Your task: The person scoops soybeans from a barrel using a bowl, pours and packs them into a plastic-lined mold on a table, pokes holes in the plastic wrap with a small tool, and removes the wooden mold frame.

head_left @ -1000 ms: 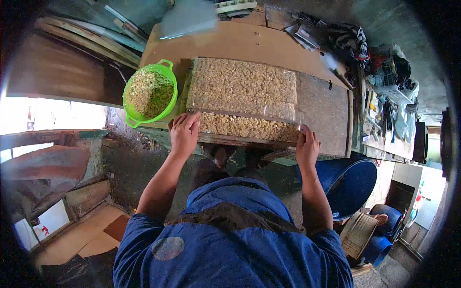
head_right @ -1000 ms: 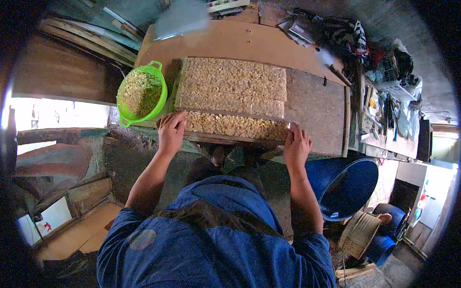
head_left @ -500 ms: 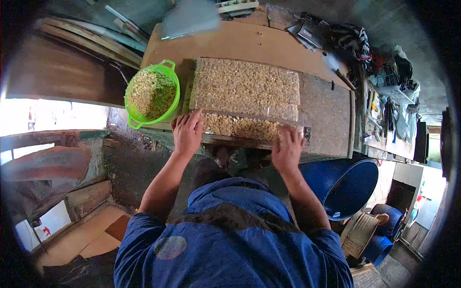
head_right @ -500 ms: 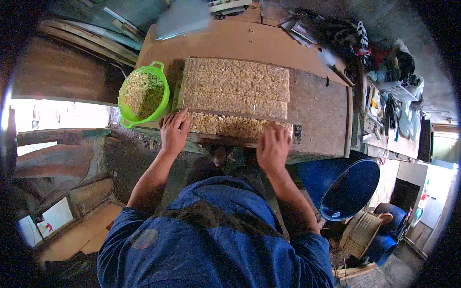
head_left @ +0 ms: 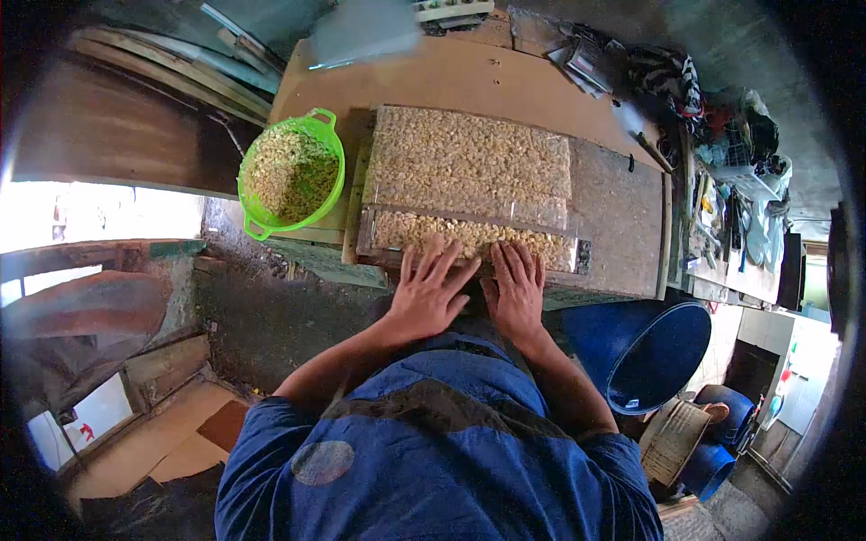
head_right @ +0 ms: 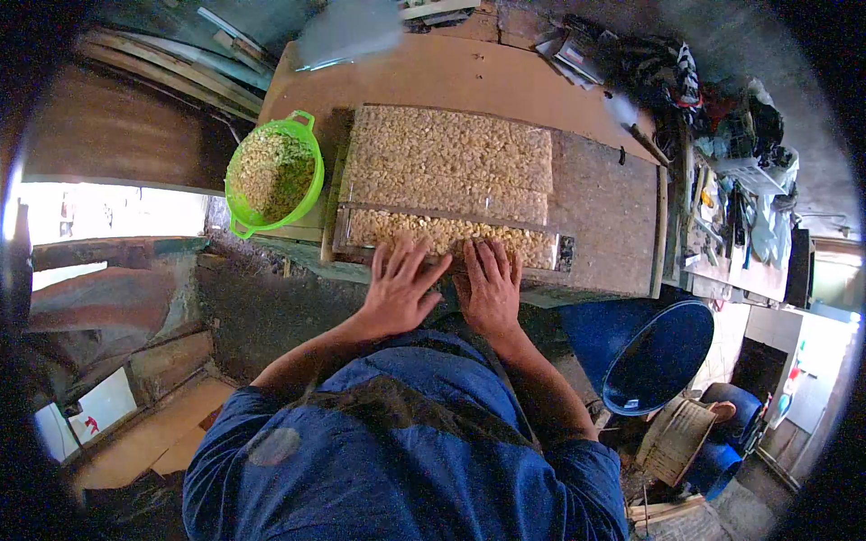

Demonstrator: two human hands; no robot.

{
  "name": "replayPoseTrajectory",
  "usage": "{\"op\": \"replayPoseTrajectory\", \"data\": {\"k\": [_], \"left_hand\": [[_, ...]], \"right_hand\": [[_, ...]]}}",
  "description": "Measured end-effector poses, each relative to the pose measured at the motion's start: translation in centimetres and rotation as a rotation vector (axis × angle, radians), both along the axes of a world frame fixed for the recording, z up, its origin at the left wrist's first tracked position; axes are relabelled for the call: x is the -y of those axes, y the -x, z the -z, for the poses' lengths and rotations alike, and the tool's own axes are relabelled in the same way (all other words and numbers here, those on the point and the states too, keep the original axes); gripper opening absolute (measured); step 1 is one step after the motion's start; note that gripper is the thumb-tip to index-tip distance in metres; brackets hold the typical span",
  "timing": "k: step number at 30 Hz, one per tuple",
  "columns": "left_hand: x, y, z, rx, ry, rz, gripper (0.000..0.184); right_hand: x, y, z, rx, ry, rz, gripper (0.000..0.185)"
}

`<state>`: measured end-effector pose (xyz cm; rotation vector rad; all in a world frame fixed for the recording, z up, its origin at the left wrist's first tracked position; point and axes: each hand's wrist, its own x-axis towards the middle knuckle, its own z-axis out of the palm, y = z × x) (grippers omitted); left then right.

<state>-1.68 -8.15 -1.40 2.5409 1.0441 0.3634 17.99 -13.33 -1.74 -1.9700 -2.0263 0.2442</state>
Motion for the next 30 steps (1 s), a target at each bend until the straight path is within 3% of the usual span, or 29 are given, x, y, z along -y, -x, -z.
{"op": "replayPoseTrajectory", "data": {"k": [10, 19, 30], "left_hand": [[-1.8, 2.3, 0.6, -0.154, -0.02, -0.231, 0.072], [-0.4, 6.6, 1.0, -0.115, 0.085, -0.434, 0.076], [-2.2, 7.6, 0.7, -0.049, 0.086, -0.373, 0.075]], "right_hand": [[-2.2, 2.1, -1.6, -0.031, -0.042, -0.041, 0.062], [-10.9, 11.3, -2.2, -0.081, 0.027, -0.426, 0.064], [-10.9, 9.5, -0.9, -0.02, -0.028, -0.216, 0.057]]}}
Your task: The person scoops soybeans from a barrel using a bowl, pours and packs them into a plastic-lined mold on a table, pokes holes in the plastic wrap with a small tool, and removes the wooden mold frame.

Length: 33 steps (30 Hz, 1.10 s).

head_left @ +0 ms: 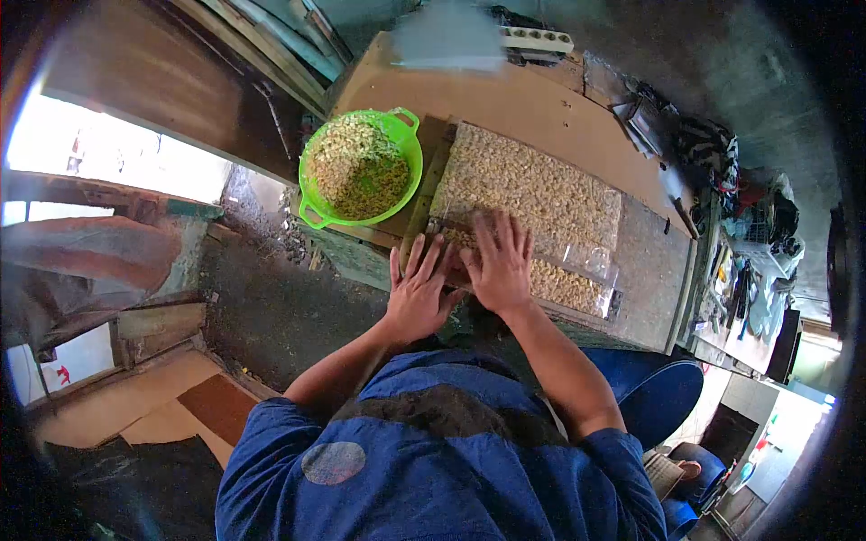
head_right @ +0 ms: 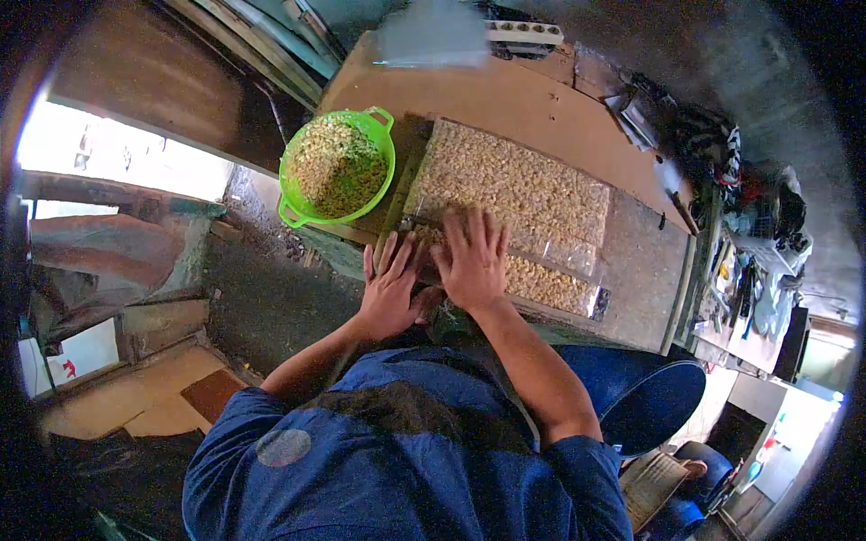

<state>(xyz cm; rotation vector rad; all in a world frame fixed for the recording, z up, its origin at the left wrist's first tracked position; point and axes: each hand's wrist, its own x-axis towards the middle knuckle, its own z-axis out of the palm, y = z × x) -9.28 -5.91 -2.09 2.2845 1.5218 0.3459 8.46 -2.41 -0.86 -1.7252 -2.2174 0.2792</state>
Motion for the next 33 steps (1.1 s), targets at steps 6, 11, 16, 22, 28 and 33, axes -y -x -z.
{"op": "replayPoseTrajectory", "data": {"k": [6, 11, 16, 22, 28, 33], "left_hand": [[-1.1, -0.5, -0.4, -0.01, 0.002, 0.048, 0.076], [-1.2, -0.6, 0.0, -0.011, 0.035, 0.057, 0.08], [-1.4, -0.5, -0.1, 0.147, -0.017, -0.035, 0.079], [-3.8, -1.9, -1.2, -0.003, 0.001, 0.035, 0.077], [-4.2, -4.7, -1.0, -0.003, -0.123, 0.179, 0.075], [-3.9, -7.2, -0.8, 0.028, -0.111, 0.181, 0.072]], "right_hand": [[-0.8, -0.4, 0.3, 0.031, -0.049, 0.118, 0.056], [-0.9, -0.1, -0.2, -0.079, -0.08, 0.118, 0.043], [-0.3, -0.6, -0.2, -0.037, -0.094, 0.025, 0.027], [1.5, -1.1, -1.1, -0.027, -0.122, 0.002, 0.028], [7.0, -5.7, -3.1, -0.211, -0.225, 0.185, 0.027], [12.7, -13.8, -1.0, -0.123, -0.15, 0.659, 0.048]]}}
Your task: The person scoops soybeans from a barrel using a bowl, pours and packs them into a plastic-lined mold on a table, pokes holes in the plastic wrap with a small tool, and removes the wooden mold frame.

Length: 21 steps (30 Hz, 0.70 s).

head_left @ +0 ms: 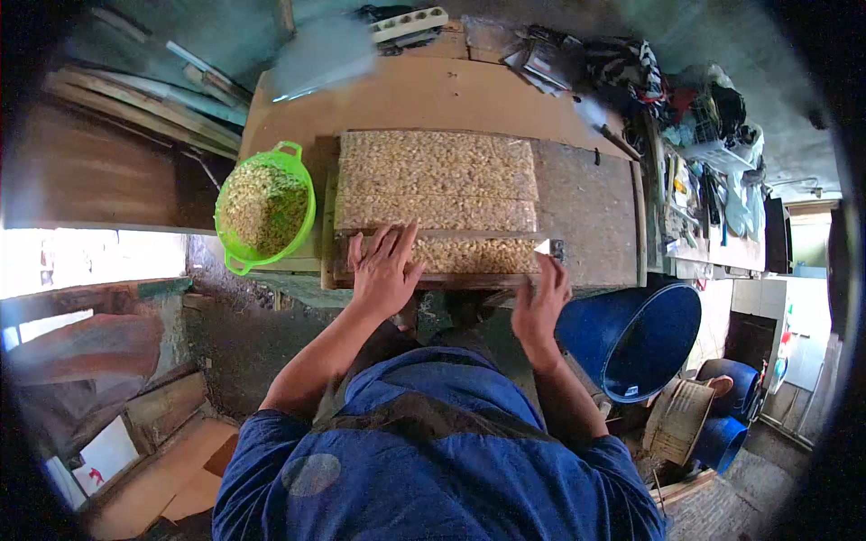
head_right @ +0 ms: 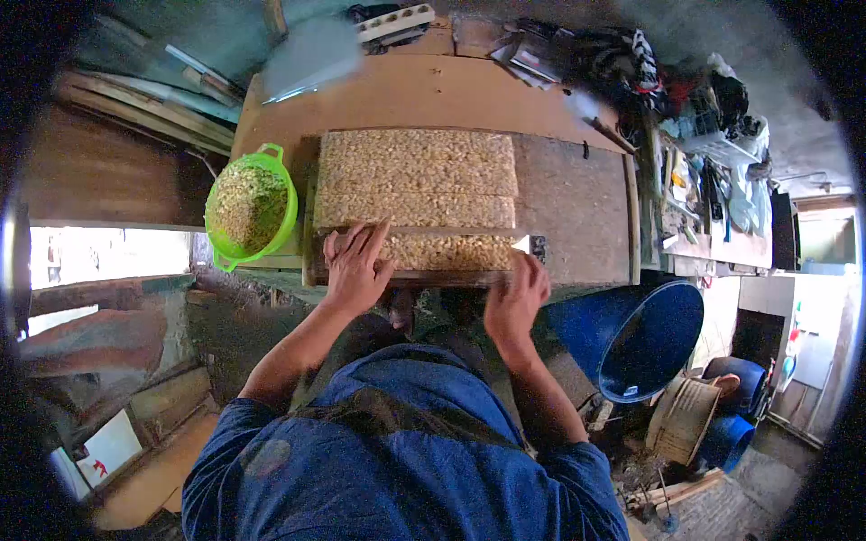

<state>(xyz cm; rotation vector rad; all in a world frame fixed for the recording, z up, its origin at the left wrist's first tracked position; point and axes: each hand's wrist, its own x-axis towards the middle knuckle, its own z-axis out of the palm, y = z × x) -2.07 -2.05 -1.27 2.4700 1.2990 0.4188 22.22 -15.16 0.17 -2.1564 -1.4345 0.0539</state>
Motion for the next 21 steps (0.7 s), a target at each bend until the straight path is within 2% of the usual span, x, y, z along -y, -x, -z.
{"op": "replayPoseTrajectory", "data": {"k": [1, 5, 7, 16, 21], "left_hand": [[0.1, -0.4, 0.0, 0.001, 0.001, 0.012, 0.071], [0.4, -1.9, -0.1, 0.0, 0.015, 0.027, 0.069], [0.5, -2.7, -0.1, -0.01, 0.036, 0.043, 0.063], [1.1, -5.4, 0.6, 0.049, -0.095, 0.18, 0.039], [1.5, -5.5, 1.1, 0.049, -0.029, 0.182, 0.038]], "right_hand": [[0.5, -1.3, 0.8, -0.013, 0.03, 0.091, 0.05], [0.4, -4.0, 3.0, 0.014, 0.104, 0.113, 0.052], [-0.1, -3.8, 2.8, 0.112, 0.16, 0.015, 0.054], [-0.9, -4.1, 2.4, 0.14, 0.172, -0.071, 0.044], [-1.9, -4.3, 0.8, 0.07, -0.071, -0.031, 0.046]]}}
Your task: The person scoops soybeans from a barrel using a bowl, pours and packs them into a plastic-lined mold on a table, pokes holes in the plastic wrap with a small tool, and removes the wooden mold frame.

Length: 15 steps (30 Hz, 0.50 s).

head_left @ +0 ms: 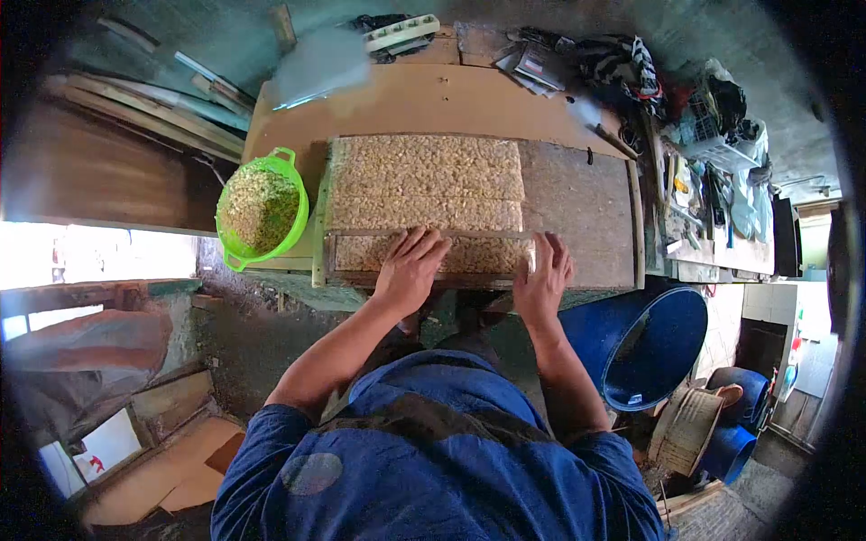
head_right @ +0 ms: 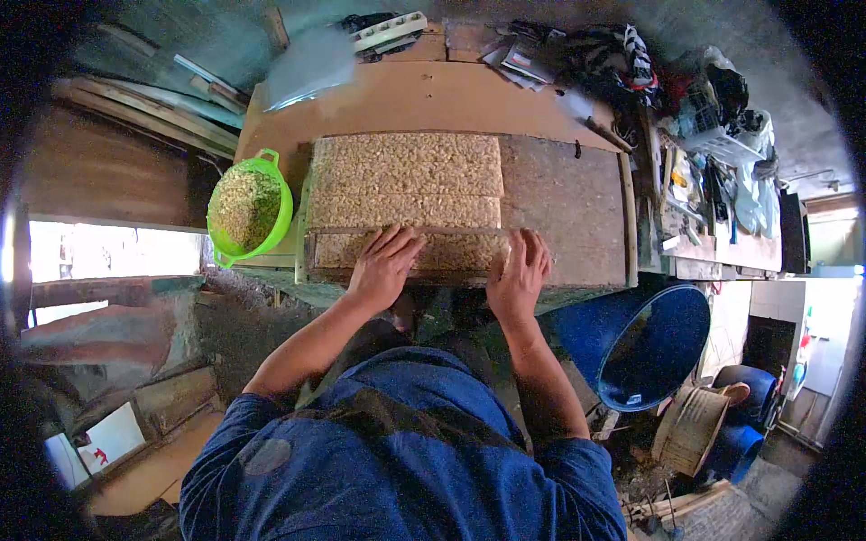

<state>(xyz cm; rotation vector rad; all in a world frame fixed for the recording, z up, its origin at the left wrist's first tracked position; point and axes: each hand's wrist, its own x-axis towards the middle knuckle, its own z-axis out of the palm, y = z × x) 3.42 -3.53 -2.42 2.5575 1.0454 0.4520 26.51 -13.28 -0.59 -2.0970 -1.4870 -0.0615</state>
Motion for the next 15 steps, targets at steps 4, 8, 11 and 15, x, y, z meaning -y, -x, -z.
{"op": "replayPoseTrajectory", "data": {"k": [4, 8, 11, 15], "left_hand": [[0.2, 0.4, 0.6, 0.021, 0.019, 0.03, 0.04], [0.3, 0.8, 0.6, -0.028, 0.002, 0.058, 0.04], [0.4, 1.5, 0.2, -0.02, 0.004, 0.089, 0.041], [0.6, 1.9, 0.2, 0.01, 0.029, 0.066, 0.043]], "right_hand": [[-1.1, -0.6, -0.4, 0.068, 0.109, -0.24, 0.051], [-0.2, -0.8, 0.5, 0.119, 0.202, -0.304, 0.046], [0.9, -1.0, 0.7, 0.105, 0.204, -0.313, 0.044], [0.7, -0.7, 0.1, 0.083, 0.171, -0.327, 0.043]]}}
